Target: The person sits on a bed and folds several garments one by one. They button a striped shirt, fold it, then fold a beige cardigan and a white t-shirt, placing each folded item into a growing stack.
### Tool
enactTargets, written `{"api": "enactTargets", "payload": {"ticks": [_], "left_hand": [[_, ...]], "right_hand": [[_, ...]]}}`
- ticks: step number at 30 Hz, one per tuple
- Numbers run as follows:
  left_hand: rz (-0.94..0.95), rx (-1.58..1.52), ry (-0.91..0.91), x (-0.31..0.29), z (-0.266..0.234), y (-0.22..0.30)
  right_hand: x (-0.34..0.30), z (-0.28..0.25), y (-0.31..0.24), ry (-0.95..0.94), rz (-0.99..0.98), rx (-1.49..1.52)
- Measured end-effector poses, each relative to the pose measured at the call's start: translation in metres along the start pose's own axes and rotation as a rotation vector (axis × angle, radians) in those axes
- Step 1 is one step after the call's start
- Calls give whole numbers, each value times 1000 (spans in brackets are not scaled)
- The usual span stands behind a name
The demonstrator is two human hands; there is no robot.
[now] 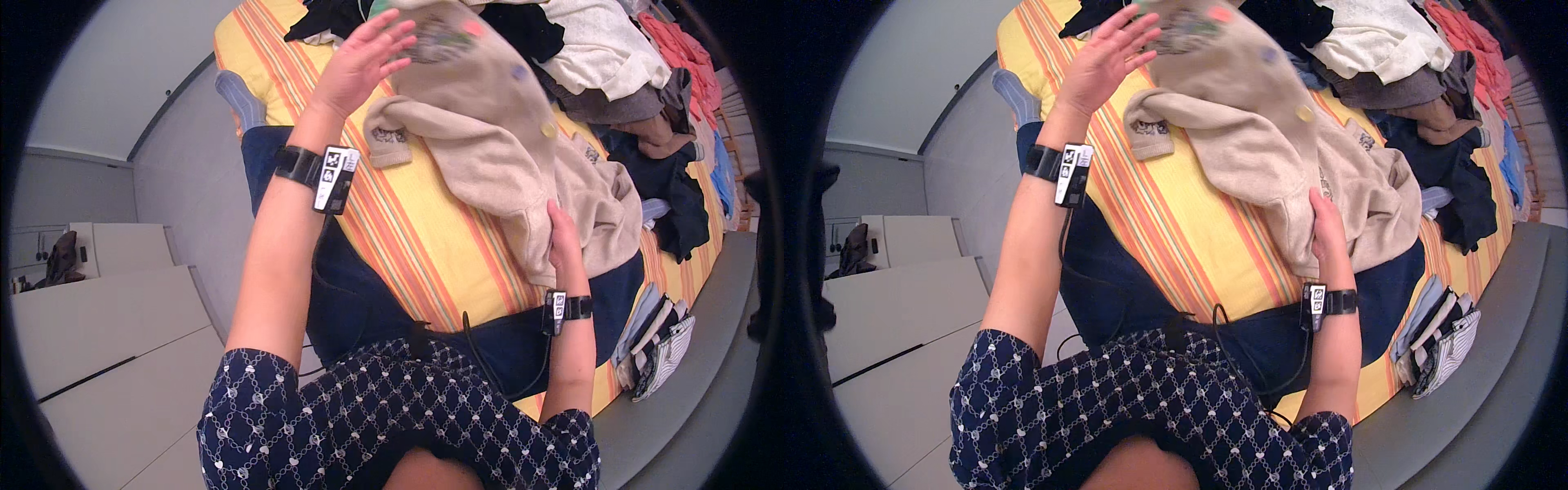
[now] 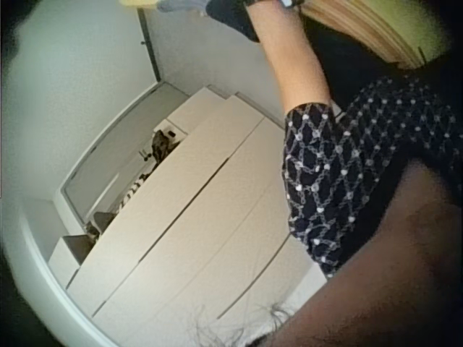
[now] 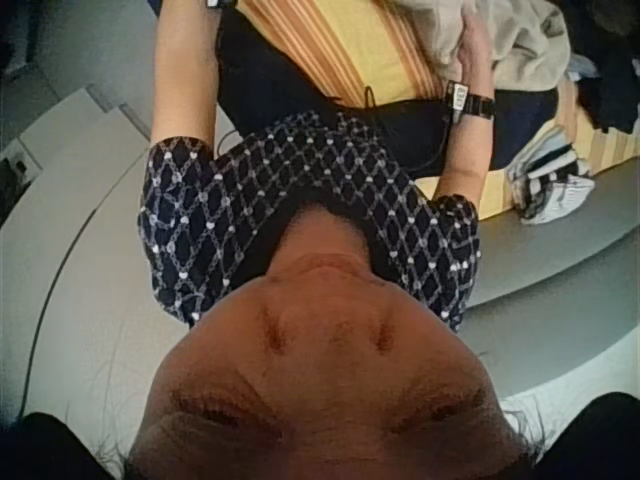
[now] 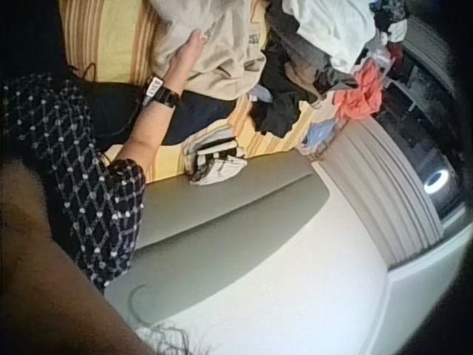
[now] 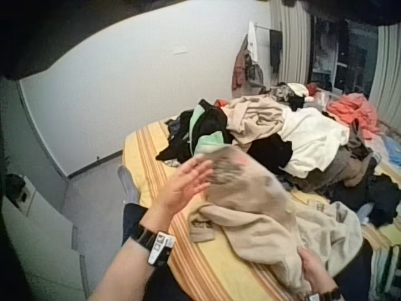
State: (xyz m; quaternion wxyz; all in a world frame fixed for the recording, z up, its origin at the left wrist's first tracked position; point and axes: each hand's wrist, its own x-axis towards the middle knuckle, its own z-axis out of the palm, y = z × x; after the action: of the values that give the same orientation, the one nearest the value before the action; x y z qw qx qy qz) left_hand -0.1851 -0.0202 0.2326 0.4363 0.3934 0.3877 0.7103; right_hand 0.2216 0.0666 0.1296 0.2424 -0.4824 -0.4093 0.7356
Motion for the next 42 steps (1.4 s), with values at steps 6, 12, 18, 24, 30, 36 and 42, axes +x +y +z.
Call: {"api": "enactTargets", "payload": {"ticks": [6, 12, 18, 24, 30, 36, 42], "left_hand": [[-362, 1199, 178, -54, -16, -80], [-294, 1116, 249, -65, 3, -134], [-539, 1387, 252, -27, 13, -134], [-546, 1979, -269, -87, -134, 18], [-1365, 1697, 66, -281, -193, 152], [-1331, 1896, -427, -231, -154, 92], [-406, 1749, -190, -54, -66, -28]], "right_hand": [[4, -38, 33, 160, 22, -346], [-7, -11, 44, -106, -63, -102], [-21, 19, 17, -156, 8, 152], [-89, 30, -8, -802, 164, -669], [-88, 56, 55, -1163, 201, -796], [-68, 53, 97, -1282, -4, -1546], [-37, 23, 40, -282, -506, -1318]]}}
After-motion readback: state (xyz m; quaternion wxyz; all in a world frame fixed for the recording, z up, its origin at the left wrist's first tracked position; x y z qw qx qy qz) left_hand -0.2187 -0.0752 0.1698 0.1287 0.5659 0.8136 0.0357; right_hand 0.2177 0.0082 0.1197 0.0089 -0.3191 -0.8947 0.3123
